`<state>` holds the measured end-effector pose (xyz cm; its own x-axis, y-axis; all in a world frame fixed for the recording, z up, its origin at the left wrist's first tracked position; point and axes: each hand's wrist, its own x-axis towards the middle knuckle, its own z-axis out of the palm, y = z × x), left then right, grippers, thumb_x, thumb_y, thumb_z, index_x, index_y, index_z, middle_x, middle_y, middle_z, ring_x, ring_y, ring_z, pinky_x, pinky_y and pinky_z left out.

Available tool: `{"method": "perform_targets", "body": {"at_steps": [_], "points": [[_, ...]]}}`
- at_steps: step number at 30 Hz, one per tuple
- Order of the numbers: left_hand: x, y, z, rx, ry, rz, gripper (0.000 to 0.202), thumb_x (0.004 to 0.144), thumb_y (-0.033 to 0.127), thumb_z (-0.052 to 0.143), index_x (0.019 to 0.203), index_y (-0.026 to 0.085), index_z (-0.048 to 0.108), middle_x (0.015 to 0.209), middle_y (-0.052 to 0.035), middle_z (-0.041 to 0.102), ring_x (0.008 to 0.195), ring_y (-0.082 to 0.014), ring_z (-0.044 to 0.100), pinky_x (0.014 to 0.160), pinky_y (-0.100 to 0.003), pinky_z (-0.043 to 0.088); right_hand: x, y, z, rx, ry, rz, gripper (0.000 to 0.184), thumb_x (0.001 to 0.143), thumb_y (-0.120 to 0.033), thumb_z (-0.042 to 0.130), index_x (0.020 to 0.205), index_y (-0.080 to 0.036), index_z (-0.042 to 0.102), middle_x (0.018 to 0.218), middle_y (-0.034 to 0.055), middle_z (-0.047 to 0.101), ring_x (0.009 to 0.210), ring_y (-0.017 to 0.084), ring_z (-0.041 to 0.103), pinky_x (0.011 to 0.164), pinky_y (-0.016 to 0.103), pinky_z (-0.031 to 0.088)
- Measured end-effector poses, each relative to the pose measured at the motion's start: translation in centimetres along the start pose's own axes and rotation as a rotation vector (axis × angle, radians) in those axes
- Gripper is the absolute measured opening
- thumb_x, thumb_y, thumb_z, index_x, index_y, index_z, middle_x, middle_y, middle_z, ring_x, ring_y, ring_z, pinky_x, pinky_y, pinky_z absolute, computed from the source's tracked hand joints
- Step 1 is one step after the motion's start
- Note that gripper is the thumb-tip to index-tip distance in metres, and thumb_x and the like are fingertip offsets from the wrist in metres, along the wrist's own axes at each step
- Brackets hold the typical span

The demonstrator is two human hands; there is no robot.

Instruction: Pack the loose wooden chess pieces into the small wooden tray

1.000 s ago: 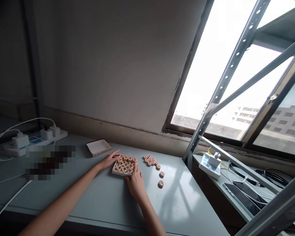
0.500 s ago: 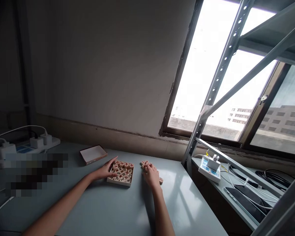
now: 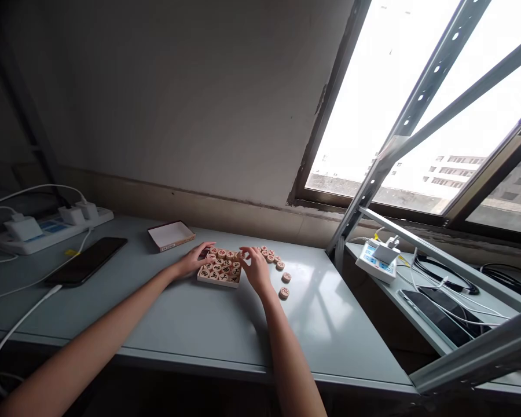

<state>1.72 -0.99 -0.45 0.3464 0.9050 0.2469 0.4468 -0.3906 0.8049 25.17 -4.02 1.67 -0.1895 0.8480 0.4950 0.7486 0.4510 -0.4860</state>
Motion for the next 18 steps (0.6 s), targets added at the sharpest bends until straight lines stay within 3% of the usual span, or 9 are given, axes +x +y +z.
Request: {"method": "perform_targets", "body": {"at_steps": [6,11,18], "points": [[-0.2,0.8,0.2,0.006,-0.044,0.039,0.053,0.073,0.043,0.057,0.121,0.021,0.049,0.126,-0.0093,0.050,0.116,-0.0257,0.045,0.097,-0.035,0.036,-0.4,-2.5,1.6,0.112,-0.162,-0.133,0.024,0.085,-0.030,0.049,0.106,-0.023,0.056,0.100,0.0045,0.058,0.085,0.014,0.056,0.075,0.026,0.044],[-0.1,0.5,0.3,0.033,-0.062,0.062,0.060,0.068,0.042,0.064,0.123,0.023,0.048,0.127,-0.0088,0.048,0.116,-0.0265,0.044,0.097,-0.037,0.036,-0.5,-2.8,2.0,0.067,-0.169,-0.135,0.023,0.084,-0.022,0.049,0.106,-0.021,0.055,0.103,0.0050,0.054,0.090,0.015,0.054,0.079,0.027,0.042],[-0.2,0.4,0.2,0.049,-0.052,0.071,0.060,0.064,0.036,0.066,0.121,0.023,0.050,0.125,-0.0085,0.050,0.115,-0.0271,0.045,0.097,-0.037,0.036,-0.4,-2.6,2.0,-0.061,-0.171,-0.143,0.008,0.083,-0.019,0.048,0.082,-0.018,0.056,0.084,0.0025,0.057,0.072,0.013,0.051,0.069,0.025,0.038]]}}
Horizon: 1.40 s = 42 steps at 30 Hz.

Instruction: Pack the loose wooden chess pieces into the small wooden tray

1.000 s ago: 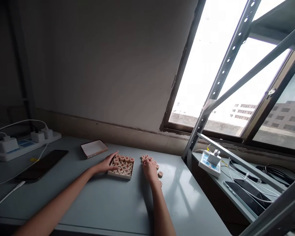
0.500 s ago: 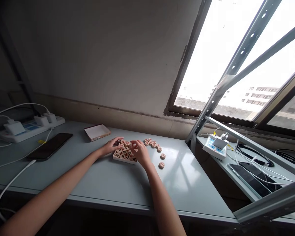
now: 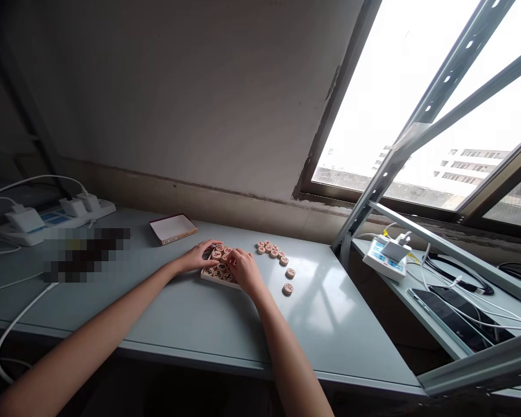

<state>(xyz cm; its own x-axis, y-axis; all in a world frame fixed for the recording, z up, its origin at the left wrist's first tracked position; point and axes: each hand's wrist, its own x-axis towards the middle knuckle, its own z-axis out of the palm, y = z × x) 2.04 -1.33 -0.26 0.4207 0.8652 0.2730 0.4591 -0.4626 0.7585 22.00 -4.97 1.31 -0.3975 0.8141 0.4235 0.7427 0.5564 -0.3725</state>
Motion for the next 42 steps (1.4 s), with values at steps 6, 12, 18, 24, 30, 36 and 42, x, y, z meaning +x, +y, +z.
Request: {"method": "perform_targets", "body": {"at_steps": [6,12,18,24,30,36,42], "points": [[0.0,0.0,0.0,0.020,-0.005,0.001,0.057,0.066,0.036,0.064,0.120,0.023,0.050,0.125,-0.0080,0.050,0.115,-0.0268,0.045,0.097,-0.036,0.035,0.1,0.1,-0.4,0.029,-0.012,-0.013,0.011,0.083,-0.020,0.049,0.081,-0.020,0.060,0.086,0.0020,0.061,0.072,0.013,0.053,0.070,0.025,0.037],[0.1,-0.1,0.0,0.000,-0.018,-0.013,0.057,0.066,0.037,0.063,0.119,0.022,0.050,0.123,-0.0086,0.051,0.113,-0.0262,0.047,0.095,-0.036,0.037,-0.5,3.7,-2.0,-0.259,0.199,0.299,0.025,0.086,-0.023,0.039,0.100,-0.022,0.060,0.105,0.0072,0.060,0.098,0.021,0.050,0.084,0.035,0.035],[0.0,-0.1,-0.1,0.012,-0.033,-0.022,0.056,0.066,0.037,0.062,0.119,0.023,0.050,0.122,-0.0078,0.051,0.111,-0.0262,0.047,0.093,-0.036,0.039,-1.6,6.5,-1.7,-0.408,0.025,0.567,0.047,0.086,-0.021,0.034,0.132,-0.018,0.038,0.142,0.0103,0.031,0.130,0.028,0.022,0.101,0.054,0.017],[0.0,0.0,0.0,-0.003,-0.024,-0.021,0.055,0.065,0.036,0.063,0.117,0.022,0.052,0.120,-0.0082,0.052,0.111,-0.0265,0.047,0.094,-0.036,0.038,-1.3,5.8,-0.7,-0.429,-0.014,0.327,0.045,0.086,-0.018,0.033,0.130,-0.024,0.040,0.139,0.0055,0.037,0.130,0.024,0.024,0.103,0.057,-0.003],[0.0,-0.1,0.0,0.021,-0.028,-0.010,0.053,0.067,0.035,0.062,0.118,0.023,0.052,0.120,-0.0076,0.052,0.112,-0.0260,0.047,0.094,-0.035,0.038,-1.1,5.4,-1.5,-0.427,0.035,0.292,0.028,0.085,-0.018,0.038,0.103,-0.021,0.060,0.116,0.0095,0.057,0.110,0.026,0.045,0.098,0.047,0.020],[0.0,0.0,-0.1,0.045,-0.041,-0.007,0.052,0.068,0.036,0.061,0.118,0.023,0.051,0.119,-0.0079,0.052,0.111,-0.0259,0.047,0.093,-0.035,0.038,-1.1,5.1,-1.9,-0.339,-0.001,0.304,0.021,0.085,-0.026,0.044,0.092,-0.022,0.063,0.102,0.0081,0.060,0.093,0.022,0.053,0.085,0.037,0.030],[0.1,-0.1,0.0,0.045,-0.037,0.003,0.052,0.069,0.037,0.061,0.118,0.023,0.052,0.120,-0.0078,0.053,0.111,-0.0259,0.047,0.093,-0.035,0.039,-0.9,3.9,-3.1,-0.156,0.150,0.246,0.025,0.085,-0.041,0.045,0.092,-0.024,0.062,0.096,0.0039,0.058,0.087,0.018,0.053,0.076,0.030,0.036]]}}
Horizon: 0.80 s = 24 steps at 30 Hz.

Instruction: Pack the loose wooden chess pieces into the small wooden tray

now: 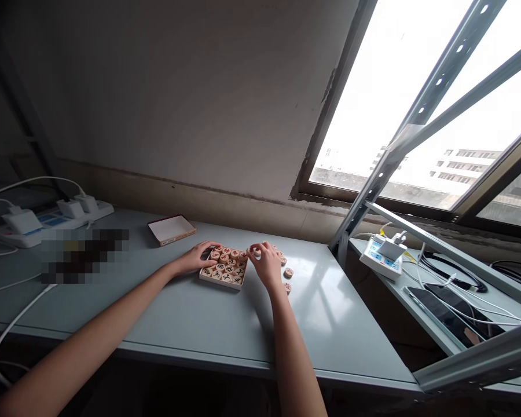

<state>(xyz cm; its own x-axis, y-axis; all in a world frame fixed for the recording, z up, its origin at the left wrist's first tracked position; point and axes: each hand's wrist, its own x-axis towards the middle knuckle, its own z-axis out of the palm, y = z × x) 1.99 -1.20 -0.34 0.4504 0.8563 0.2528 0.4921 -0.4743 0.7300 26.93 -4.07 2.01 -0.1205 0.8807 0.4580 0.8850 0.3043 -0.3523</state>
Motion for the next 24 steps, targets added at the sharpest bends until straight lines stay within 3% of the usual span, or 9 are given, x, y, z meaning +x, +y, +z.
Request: {"method": "perform_targets", "body": {"at_steps": [5,13,18,24], "points": [[-0.1,0.2,0.0,0.014,-0.004,0.008,0.052,0.069,0.036,0.060,0.118,0.022,0.050,0.120,-0.0081,0.052,0.112,-0.0256,0.046,0.095,-0.036,0.038,-0.4,-1.8,0.1,0.185,-0.203,-0.187,0.027,0.085,-0.041,0.046,0.101,-0.025,0.061,0.093,0.0036,0.058,0.080,0.015,0.053,0.067,0.025,0.039],[-0.2,0.8,-0.2,0.049,-0.009,0.013,0.051,0.070,0.036,0.059,0.119,0.024,0.049,0.121,-0.0067,0.051,0.112,-0.0244,0.046,0.096,-0.036,0.038,-0.5,-2.5,1.2,-0.070,-0.135,-0.263,0.018,0.084,-0.034,0.052,0.095,-0.024,0.062,0.087,0.0033,0.061,0.081,0.017,0.052,0.079,0.031,0.034],[-0.3,0.9,-0.3,0.049,-0.009,0.018,0.051,0.071,0.037,0.059,0.119,0.023,0.049,0.122,-0.0071,0.050,0.113,-0.0245,0.046,0.097,-0.036,0.037,-0.5,-2.3,0.9,-0.105,-0.136,-0.278,0.020,0.083,-0.038,0.052,0.095,-0.025,0.061,0.087,0.0033,0.062,0.082,0.017,0.052,0.080,0.032,0.032],[-0.3,0.7,-0.2,0.050,-0.008,0.020,0.051,0.071,0.036,0.059,0.120,0.024,0.048,0.122,-0.0067,0.050,0.113,-0.0240,0.046,0.096,-0.036,0.037,-0.6,-2.6,1.1,-0.110,-0.128,-0.287,0.018,0.085,-0.032,0.049,0.098,-0.023,0.058,0.086,0.0028,0.064,0.082,0.018,0.053,0.081,0.032,0.031]]}}
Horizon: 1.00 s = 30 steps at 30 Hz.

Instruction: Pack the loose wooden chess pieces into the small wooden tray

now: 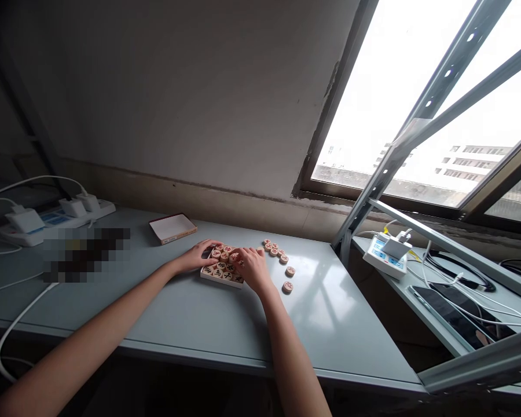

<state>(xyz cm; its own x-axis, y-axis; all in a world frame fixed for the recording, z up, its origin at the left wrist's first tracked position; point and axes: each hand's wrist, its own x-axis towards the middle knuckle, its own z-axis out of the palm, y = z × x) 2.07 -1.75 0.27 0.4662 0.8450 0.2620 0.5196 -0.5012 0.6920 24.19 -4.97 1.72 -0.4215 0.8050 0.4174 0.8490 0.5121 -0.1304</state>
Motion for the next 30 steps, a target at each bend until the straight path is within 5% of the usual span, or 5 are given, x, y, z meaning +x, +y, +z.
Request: {"method": "perform_targets", "body": {"at_steps": [9,13,19,26,30], "points": [[0.1,-0.6,0.2,0.026,-0.016,-0.026,0.051,0.072,0.037,0.058,0.121,0.024,0.047,0.123,-0.0072,0.049,0.113,-0.0245,0.046,0.096,-0.037,0.037,-0.5,3.7,0.2,-0.128,0.107,0.334,0.030,0.087,-0.025,0.039,0.113,-0.024,0.054,0.119,0.0075,0.054,0.108,0.023,0.046,0.081,0.035,0.032],[0.1,-0.5,0.1,0.019,-0.014,-0.019,0.052,0.072,0.038,0.058,0.120,0.024,0.048,0.122,-0.0073,0.050,0.113,-0.0244,0.046,0.095,-0.036,0.038,-0.8,4.5,1.6,-0.192,-0.018,0.335,0.030,0.086,-0.024,0.040,0.114,-0.023,0.052,0.124,0.0087,0.051,0.111,0.025,0.043,0.087,0.039,0.030],[0.1,-0.3,0.1,0.002,-0.014,-0.011,0.052,0.071,0.037,0.058,0.120,0.024,0.048,0.122,-0.0067,0.050,0.113,-0.0246,0.046,0.096,-0.037,0.037,-0.5,4.1,1.6,-0.123,-0.019,0.330,0.020,0.086,-0.024,0.042,0.099,-0.020,0.055,0.110,0.0086,0.058,0.103,0.024,0.049,0.084,0.035,0.033],[0.1,-0.5,0.1,0.002,-0.017,-0.014,0.053,0.071,0.038,0.059,0.121,0.024,0.048,0.122,-0.0069,0.049,0.113,-0.0243,0.046,0.096,-0.036,0.037,-0.4,4.0,1.8,-0.105,-0.022,0.294,0.032,0.086,-0.026,0.042,0.118,-0.024,0.049,0.118,0.0079,0.053,0.112,0.025,0.045,0.087,0.037,0.033],[0.1,-0.6,0.1,0.006,-0.018,-0.012,0.053,0.071,0.038,0.058,0.121,0.024,0.047,0.123,-0.0070,0.049,0.114,-0.0246,0.045,0.096,-0.037,0.037,-0.3,4.2,1.8,-0.023,0.004,0.304,0.020,0.084,-0.021,0.042,0.097,-0.019,0.057,0.108,0.0101,0.057,0.103,0.023,0.050,0.083,0.032,0.037]]}}
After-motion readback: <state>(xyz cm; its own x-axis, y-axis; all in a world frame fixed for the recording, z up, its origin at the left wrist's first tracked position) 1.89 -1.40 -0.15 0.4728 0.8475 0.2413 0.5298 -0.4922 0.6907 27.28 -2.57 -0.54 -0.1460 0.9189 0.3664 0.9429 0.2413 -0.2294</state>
